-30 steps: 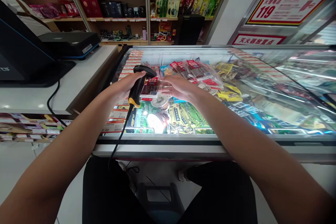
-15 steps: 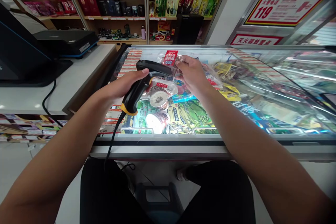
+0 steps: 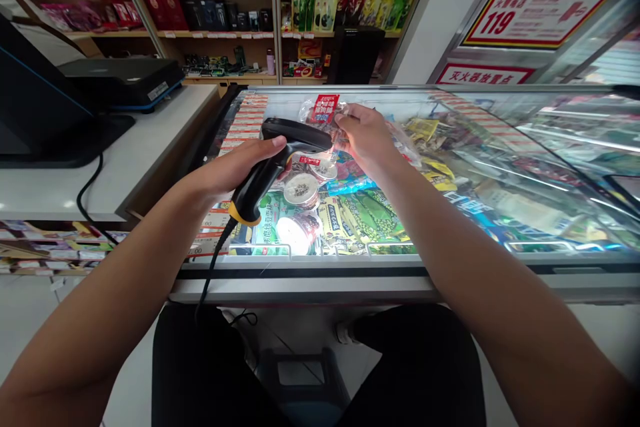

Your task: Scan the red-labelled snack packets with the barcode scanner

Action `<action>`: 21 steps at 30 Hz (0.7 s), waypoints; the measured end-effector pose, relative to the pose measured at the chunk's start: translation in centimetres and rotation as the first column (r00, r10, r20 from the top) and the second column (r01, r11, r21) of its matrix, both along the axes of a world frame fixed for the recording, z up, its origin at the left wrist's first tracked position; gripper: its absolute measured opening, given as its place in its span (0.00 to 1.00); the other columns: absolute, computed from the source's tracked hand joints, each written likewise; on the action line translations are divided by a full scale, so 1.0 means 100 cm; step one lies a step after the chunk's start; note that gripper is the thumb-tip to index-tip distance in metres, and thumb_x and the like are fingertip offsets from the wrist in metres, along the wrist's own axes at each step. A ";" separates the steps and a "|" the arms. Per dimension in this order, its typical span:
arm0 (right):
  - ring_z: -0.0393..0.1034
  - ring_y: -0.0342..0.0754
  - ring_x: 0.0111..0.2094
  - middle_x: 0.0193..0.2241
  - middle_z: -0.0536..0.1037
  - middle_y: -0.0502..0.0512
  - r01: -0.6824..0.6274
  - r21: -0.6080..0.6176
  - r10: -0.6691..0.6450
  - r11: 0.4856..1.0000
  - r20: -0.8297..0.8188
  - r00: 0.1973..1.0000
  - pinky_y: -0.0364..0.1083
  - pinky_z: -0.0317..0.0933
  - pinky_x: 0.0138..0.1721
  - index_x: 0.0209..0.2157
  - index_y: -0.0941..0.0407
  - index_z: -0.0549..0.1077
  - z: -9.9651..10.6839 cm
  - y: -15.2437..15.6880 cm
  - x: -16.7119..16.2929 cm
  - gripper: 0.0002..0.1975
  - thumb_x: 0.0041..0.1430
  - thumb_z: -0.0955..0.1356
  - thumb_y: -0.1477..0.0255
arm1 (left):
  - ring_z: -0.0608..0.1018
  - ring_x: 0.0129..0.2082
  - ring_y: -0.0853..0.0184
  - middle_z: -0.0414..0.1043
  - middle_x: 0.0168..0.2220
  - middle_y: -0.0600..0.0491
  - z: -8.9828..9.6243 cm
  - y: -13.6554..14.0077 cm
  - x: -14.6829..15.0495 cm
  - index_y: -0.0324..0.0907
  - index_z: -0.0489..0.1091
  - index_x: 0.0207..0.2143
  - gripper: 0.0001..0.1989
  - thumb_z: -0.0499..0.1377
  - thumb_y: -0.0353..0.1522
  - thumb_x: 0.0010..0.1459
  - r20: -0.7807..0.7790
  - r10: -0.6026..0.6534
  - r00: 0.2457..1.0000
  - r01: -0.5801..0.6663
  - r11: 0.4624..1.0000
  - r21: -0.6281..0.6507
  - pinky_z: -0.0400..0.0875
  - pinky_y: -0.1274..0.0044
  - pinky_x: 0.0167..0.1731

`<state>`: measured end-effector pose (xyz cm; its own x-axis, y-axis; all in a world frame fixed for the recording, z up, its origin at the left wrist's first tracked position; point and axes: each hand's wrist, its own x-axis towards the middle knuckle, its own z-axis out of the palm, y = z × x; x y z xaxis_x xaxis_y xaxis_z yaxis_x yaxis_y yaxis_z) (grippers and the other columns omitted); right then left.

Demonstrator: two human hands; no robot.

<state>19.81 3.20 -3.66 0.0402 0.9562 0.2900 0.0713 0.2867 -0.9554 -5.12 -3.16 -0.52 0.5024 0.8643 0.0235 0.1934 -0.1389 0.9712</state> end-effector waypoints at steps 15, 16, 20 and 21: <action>0.71 0.44 0.32 0.33 0.76 0.51 -0.007 -0.069 0.002 0.998 -0.081 0.997 0.46 0.72 0.37 0.35 0.54 0.73 0.003 -0.001 -0.001 0.03 0.65 0.67 0.73 | 0.81 0.35 0.58 0.76 0.30 0.48 0.005 -0.007 0.007 0.40 0.76 0.36 0.23 0.62 0.52 0.56 0.099 0.180 0.979 -0.169 0.980 -0.105 0.78 0.70 0.37; 0.71 0.44 0.32 0.33 0.75 0.51 -0.004 -0.066 -0.001 0.998 -0.072 0.997 0.46 0.72 0.37 0.35 0.54 0.73 0.003 0.000 0.000 0.03 0.65 0.67 0.73 | 0.81 0.34 0.59 0.76 0.30 0.48 0.005 -0.006 0.006 0.40 0.76 0.35 0.22 0.62 0.51 0.57 0.101 0.171 0.980 -0.160 0.982 -0.101 0.78 0.70 0.37; 0.73 0.45 0.34 0.34 0.76 0.51 0.020 -0.072 -0.023 0.997 -0.052 0.998 0.48 0.72 0.39 0.37 0.53 0.73 0.001 0.003 0.002 0.02 0.66 0.68 0.70 | 0.79 0.32 0.61 0.75 0.30 0.48 0.006 -0.004 0.005 0.39 0.75 0.33 0.22 0.61 0.50 0.59 0.085 0.142 0.986 -0.134 0.986 -0.097 0.76 0.72 0.36; 0.73 0.46 0.35 0.35 0.76 0.51 0.020 -0.073 -0.024 0.997 -0.050 0.998 0.48 0.73 0.39 0.38 0.53 0.73 -0.001 0.004 0.003 0.03 0.66 0.68 0.70 | 0.79 0.32 0.62 0.76 0.31 0.48 0.006 -0.003 0.004 0.39 0.75 0.33 0.22 0.61 0.50 0.59 0.088 0.138 0.987 -0.130 0.987 -0.096 0.76 0.73 0.36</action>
